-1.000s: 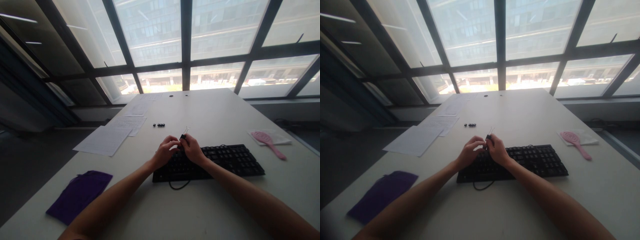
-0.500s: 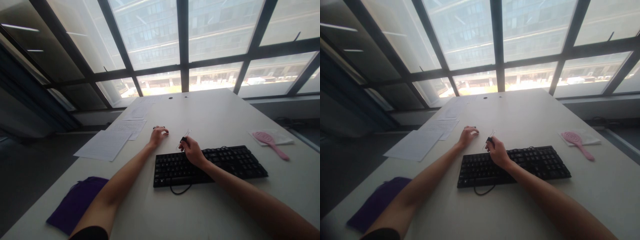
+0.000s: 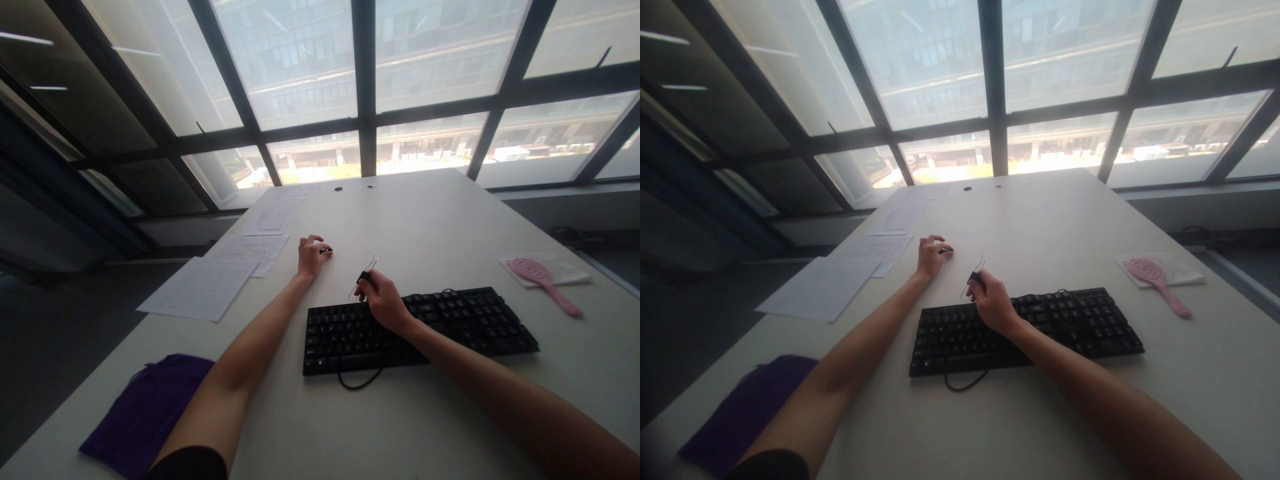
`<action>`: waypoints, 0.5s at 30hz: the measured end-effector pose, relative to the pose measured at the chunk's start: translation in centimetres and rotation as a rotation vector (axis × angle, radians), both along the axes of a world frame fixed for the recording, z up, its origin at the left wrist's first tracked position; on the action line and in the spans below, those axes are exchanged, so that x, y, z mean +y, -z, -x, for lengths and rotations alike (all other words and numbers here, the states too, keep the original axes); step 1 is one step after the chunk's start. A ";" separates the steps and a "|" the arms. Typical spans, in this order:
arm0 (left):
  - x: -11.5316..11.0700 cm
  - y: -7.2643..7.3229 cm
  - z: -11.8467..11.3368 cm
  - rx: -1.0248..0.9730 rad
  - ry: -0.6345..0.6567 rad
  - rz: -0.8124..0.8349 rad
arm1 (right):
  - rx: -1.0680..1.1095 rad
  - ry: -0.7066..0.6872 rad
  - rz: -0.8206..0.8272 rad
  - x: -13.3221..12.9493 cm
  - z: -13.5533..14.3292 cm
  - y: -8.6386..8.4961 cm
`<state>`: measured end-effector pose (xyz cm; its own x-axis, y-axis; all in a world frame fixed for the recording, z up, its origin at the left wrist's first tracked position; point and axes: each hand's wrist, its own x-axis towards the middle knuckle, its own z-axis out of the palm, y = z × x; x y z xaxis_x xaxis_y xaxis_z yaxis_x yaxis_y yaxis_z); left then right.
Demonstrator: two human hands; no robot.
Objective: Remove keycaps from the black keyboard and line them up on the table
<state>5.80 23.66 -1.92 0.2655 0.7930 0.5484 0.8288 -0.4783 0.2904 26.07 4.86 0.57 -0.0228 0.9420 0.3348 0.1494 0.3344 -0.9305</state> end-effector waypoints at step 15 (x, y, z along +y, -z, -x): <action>-0.5 -0.4 0.2 -0.079 -0.018 0.039 | 0.004 0.013 0.000 0.0 0.0 -0.1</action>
<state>5.56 23.15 -1.55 0.2078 0.8186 0.5355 0.8109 -0.4503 0.3737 26.03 4.85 0.65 -0.0093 0.9421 0.3352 0.1503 0.3328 -0.9310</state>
